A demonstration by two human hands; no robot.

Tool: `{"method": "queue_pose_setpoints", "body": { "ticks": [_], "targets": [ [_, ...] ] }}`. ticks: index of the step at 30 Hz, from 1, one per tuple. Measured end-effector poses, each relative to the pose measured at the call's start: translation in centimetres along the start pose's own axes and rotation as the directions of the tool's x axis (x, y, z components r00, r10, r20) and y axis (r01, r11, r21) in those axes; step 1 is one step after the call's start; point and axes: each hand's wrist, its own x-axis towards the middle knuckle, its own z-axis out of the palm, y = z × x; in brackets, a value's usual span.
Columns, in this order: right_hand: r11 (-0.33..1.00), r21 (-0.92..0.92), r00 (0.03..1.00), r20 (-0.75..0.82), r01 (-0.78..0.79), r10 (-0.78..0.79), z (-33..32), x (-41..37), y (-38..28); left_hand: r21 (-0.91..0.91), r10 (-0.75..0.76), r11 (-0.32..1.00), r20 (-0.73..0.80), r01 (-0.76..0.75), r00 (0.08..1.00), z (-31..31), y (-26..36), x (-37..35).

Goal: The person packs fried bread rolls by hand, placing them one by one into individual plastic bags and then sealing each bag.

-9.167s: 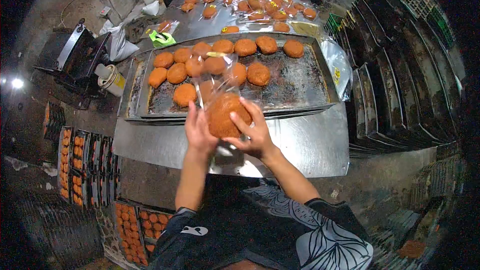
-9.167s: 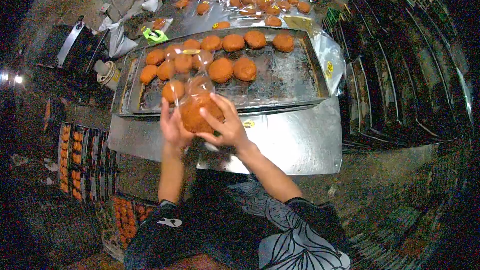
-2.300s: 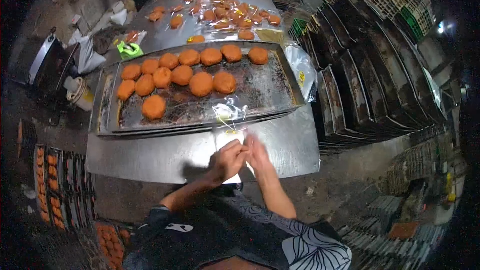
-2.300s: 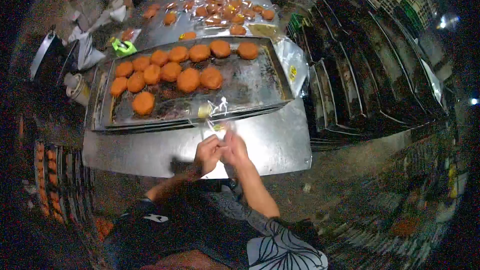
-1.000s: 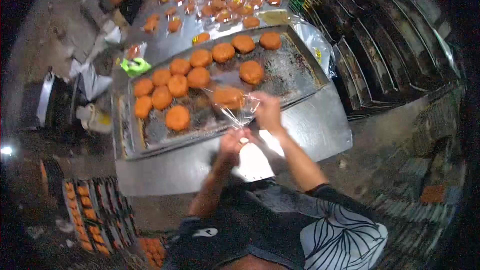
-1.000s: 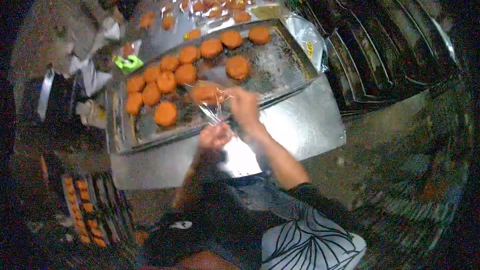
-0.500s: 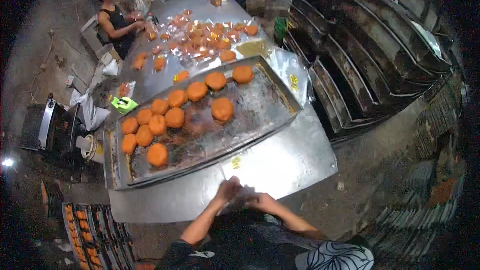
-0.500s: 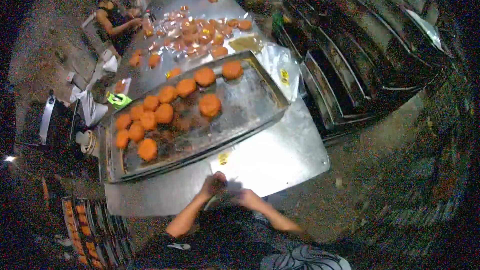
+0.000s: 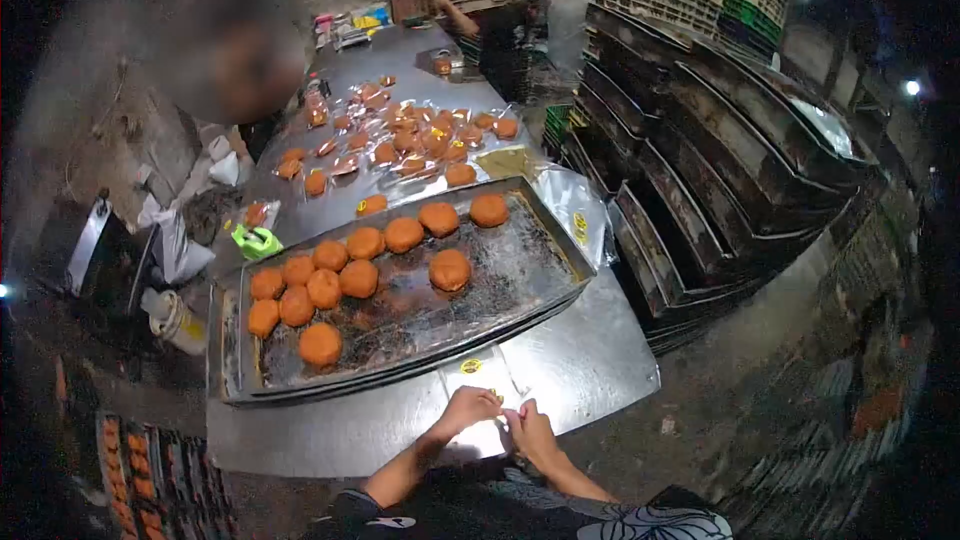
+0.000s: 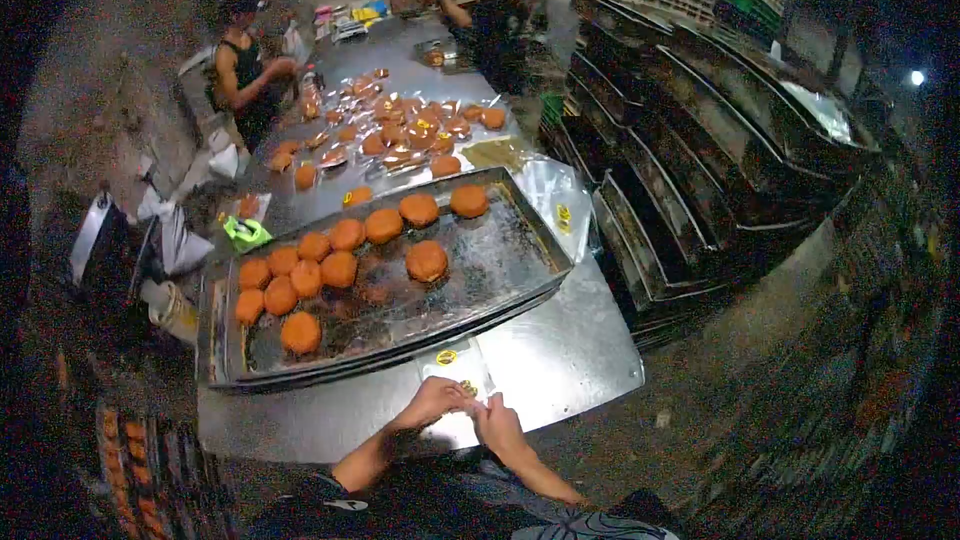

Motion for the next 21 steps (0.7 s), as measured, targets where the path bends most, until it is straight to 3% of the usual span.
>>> {"method": "queue_pose_setpoints", "body": {
  "ticks": [1, 2, 3, 5, 7, 9, 11, 12, 13, 14, 15, 17, 18, 20, 21],
  "targets": [
    [0.996, -0.053, 0.997, -0.037, 0.068, -0.07, 0.4, -0.3, -0.6, 0.145, 0.053, 0.988, 0.011, -0.054, 0.999, 0.4, 0.4, -0.6],
    [0.988, -0.084, 0.99, -0.036, 0.133, -0.136, 1.2, 0.1, -0.4, 0.412, 0.148, 0.902, -0.018, -0.128, 0.989, 0.5, 0.9, -0.9],
    [0.973, -0.136, 0.978, -0.076, 0.184, -0.196, 1.5, 0.3, -1.2, 0.309, 0.134, 0.945, -0.064, -0.108, 0.989, 0.2, 1.0, -1.2],
    [0.98, -0.095, 0.983, -0.047, 0.175, -0.18, 1.5, 1.0, -1.6, 0.322, 0.167, 0.944, -0.276, -0.072, 0.947, -1.1, 0.7, -0.9],
    [0.931, 0.322, 0.976, 0.185, -0.17, 0.114, 1.0, 2.0, -5.0, 0.417, 0.458, 0.869, -0.475, -0.266, 0.751, -1.1, 3.1, -1.8],
    [0.949, 0.315, 0.98, 0.182, 0.022, -0.083, 1.4, 5.0, -5.1, 0.483, 0.502, 0.835, -0.474, -0.264, 0.723, -0.9, 6.6, -3.7],
    [0.93, 0.339, 0.986, 0.037, 0.142, -0.164, 0.1, 5.2, -10.2, 0.573, 0.661, 0.747, -0.584, -0.338, 0.471, -3.4, 5.0, -2.2],
    [0.932, 0.34, 0.987, 0.05, 0.124, -0.15, 0.6, 5.2, -10.7, 0.25, 0.426, 0.905, -0.537, -0.345, 0.728, -4.5, 6.4, -3.4],
    [0.95, 0.187, 0.964, 0.043, 0.251, -0.263, 1.0, 5.2, -10.9, -0.089, 0.189, 0.968, -0.359, -0.235, 0.914, -5.6, 8.3, -5.0],
    [0.929, 0.027, 0.927, 0.059, 0.368, -0.369, 1.5, 4.8, -10.9, -0.089, 0.083, 0.991, -0.153, -0.098, 0.985, -6.5, 8.7, -5.7],
    [0.936, 0.028, 0.933, 0.07, 0.351, -0.352, 1.9, 4.1, -11.0, 0.081, 0.202, 0.978, -0.16, -0.191, 0.966, -6.7, 8.2, -5.9],
    [0.958, -0.076, 0.961, 0.038, 0.276, -0.274, 3.1, 2.7, -11.6, 0.126, 0.184, 0.978, -0.148, -0.166, 0.972, -6.8, 7.5, -6.6],
    [0.967, 0.011, 0.967, 0.022, 0.255, -0.255, 3.7, 2.3, -11.1, 0.115, 0.171, 0.981, -0.144, -0.155, 0.975, -6.7, 7.3, -7.0],
    [0.964, -0.056, 0.965, 0.034, 0.261, -0.26, 4.4, 2.0, -9.9, 0.116, 0.211, 0.976, -0.309, -0.183, 0.927, -6.5, 7.1, -7.3],
    [0.953, -0.115, 0.96, 0.046, 0.281, -0.277, 4.7, 1.8, -9.6, 0.1, 0.305, 0.951, -0.441, -0.291, 0.844, -6.3, 7.2, -6.6]
  ]
}}
